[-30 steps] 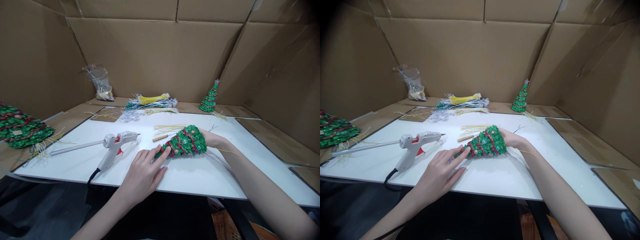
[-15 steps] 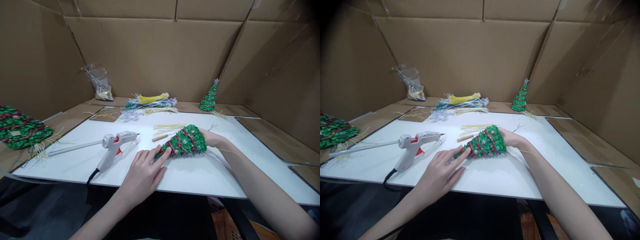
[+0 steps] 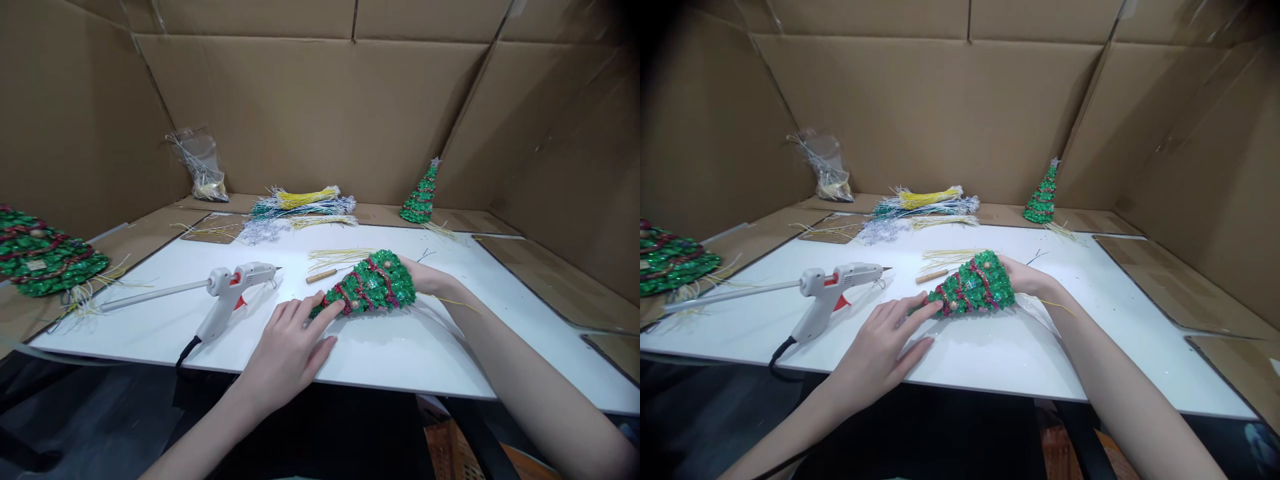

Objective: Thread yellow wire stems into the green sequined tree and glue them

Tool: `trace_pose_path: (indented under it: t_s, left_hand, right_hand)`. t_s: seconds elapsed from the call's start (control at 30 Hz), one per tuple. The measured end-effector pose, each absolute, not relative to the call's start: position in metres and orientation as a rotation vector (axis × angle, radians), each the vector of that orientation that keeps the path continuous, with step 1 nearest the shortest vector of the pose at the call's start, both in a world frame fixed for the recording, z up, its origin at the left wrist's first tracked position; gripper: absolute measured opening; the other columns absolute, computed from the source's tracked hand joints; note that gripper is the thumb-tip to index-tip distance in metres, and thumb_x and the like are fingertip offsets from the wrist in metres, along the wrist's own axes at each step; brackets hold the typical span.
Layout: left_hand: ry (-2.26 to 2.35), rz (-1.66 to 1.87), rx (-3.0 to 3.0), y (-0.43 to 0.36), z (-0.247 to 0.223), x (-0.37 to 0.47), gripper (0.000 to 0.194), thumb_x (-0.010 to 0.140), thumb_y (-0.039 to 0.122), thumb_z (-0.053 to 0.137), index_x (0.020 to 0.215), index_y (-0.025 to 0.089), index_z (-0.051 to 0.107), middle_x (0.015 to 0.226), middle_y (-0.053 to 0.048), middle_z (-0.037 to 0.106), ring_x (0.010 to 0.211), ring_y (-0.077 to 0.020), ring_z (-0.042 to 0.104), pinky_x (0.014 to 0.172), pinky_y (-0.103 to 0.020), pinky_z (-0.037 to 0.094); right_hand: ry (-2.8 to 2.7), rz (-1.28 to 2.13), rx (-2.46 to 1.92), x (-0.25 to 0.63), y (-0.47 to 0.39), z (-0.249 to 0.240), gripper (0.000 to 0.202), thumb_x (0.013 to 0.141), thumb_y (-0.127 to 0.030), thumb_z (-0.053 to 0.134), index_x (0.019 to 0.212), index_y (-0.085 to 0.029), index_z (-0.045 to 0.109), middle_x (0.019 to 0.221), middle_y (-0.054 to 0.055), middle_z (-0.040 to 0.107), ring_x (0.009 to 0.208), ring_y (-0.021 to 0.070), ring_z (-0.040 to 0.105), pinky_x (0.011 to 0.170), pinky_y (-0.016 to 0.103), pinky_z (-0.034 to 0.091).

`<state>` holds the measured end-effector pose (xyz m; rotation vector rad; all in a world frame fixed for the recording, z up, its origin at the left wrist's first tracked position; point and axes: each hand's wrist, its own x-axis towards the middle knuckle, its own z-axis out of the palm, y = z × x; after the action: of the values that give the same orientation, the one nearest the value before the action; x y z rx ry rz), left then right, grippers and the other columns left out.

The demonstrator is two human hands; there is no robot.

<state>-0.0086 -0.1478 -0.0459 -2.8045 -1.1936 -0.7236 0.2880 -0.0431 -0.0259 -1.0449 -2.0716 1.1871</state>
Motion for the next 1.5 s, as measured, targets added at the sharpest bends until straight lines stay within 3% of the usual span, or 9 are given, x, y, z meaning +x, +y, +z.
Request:
trace_pose_path:
  t_s: [0.27, 0.73, 1.5]
  left_hand:
    - [-1.214, -0.690, -2.793, -0.149, -0.046, -0.007, 0.047, 0.097, 0.029, 0.044, 0.144, 0.027, 0.039, 0.136, -0.012, 0.049, 0.117, -0.0283, 0.049, 0.095, -0.046, 0.042]
    - [-1.222, -0.689, -2.786, -0.148, -0.047, -0.007, 0.050, 0.098, 0.031, 0.044, 0.147, 0.027, 0.035, 0.137, -0.011, 0.049, 0.117, -0.0282, 0.049, 0.094, -0.046, 0.043]
    - [-1.221, -0.697, -2.772, -0.149, -0.047, -0.007, 0.051, 0.098, 0.029, 0.045, 0.147, 0.027, 0.036, 0.138, -0.010, 0.050, 0.113, -0.0274, 0.051, 0.094, -0.046, 0.043]
  right_hand:
    - [-2.064, 1.170, -1.052, 0.290, -0.042, -0.028, 0.065, 0.064, -0.045, 0.081, 0.123, -0.023, 0.064, 0.122, 0.009, 0.068, 0.114, 0.0320, 0.062, 0.099, 0.047, 0.051]
    - [-2.091, 1.223, -0.966, 0.280, -0.047, -0.018, 0.052, 0.069, -0.047, 0.077, 0.113, -0.021, 0.070, 0.115, 0.008, 0.071, 0.110, 0.0308, 0.064, 0.098, 0.046, 0.051]
    - [-2.023, 1.255, -0.988, 0.286, -0.043, -0.026, 0.057, 0.066, -0.044, 0.080, 0.117, -0.020, 0.068, 0.112, 0.009, 0.072, 0.105, 0.0300, 0.065, 0.093, 0.043, 0.053]
